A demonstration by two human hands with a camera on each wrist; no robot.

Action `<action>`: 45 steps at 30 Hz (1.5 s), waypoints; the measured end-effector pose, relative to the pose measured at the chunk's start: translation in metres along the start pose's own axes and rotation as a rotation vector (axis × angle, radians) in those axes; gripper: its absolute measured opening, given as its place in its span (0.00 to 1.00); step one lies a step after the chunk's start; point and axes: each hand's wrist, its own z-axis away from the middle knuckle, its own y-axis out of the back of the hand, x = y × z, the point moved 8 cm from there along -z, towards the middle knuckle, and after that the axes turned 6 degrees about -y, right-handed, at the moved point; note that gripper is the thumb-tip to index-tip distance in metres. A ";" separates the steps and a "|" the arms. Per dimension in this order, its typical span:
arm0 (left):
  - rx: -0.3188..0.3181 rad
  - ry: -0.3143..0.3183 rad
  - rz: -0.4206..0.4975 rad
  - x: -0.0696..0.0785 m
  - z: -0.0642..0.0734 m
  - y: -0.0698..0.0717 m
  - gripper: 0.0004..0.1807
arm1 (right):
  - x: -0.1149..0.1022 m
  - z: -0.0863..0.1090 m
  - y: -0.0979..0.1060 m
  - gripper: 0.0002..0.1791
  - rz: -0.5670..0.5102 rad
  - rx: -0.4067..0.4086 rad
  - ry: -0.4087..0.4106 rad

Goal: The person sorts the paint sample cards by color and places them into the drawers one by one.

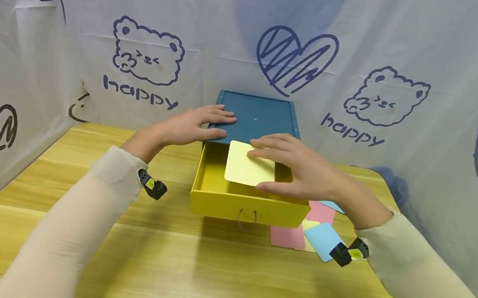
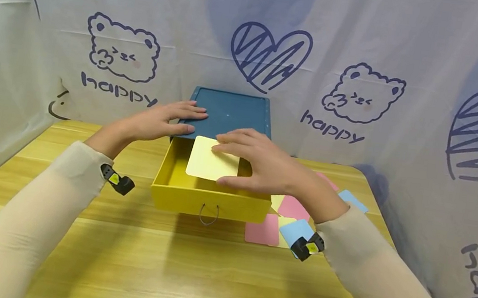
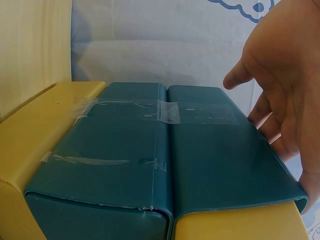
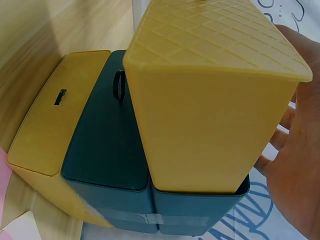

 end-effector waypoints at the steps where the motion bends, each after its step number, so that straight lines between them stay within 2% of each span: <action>1: 0.000 0.001 0.001 0.000 0.000 0.000 0.30 | 0.000 -0.001 0.000 0.34 -0.001 0.002 0.001; 7: -0.003 0.003 0.003 0.000 -0.001 0.000 0.30 | 0.005 0.002 0.003 0.32 -0.028 0.044 0.003; 12: 0.000 0.006 0.002 0.000 -0.001 0.000 0.30 | 0.020 0.013 0.006 0.30 -0.070 0.087 -0.064; 27: 0.012 -0.008 -0.012 0.001 0.000 0.001 0.29 | 0.084 0.078 0.009 0.28 -0.197 0.299 -0.296; 32: 0.011 -0.011 -0.013 0.003 0.001 0.000 0.30 | 0.107 0.097 -0.006 0.28 -0.253 0.284 -0.388; 38: 0.013 -0.011 -0.014 0.003 0.002 0.000 0.30 | 0.136 0.111 -0.034 0.32 -0.240 0.244 -0.496; 45: 0.014 -0.012 -0.006 0.003 0.002 -0.001 0.29 | 0.171 0.120 -0.072 0.34 -0.243 0.181 -0.556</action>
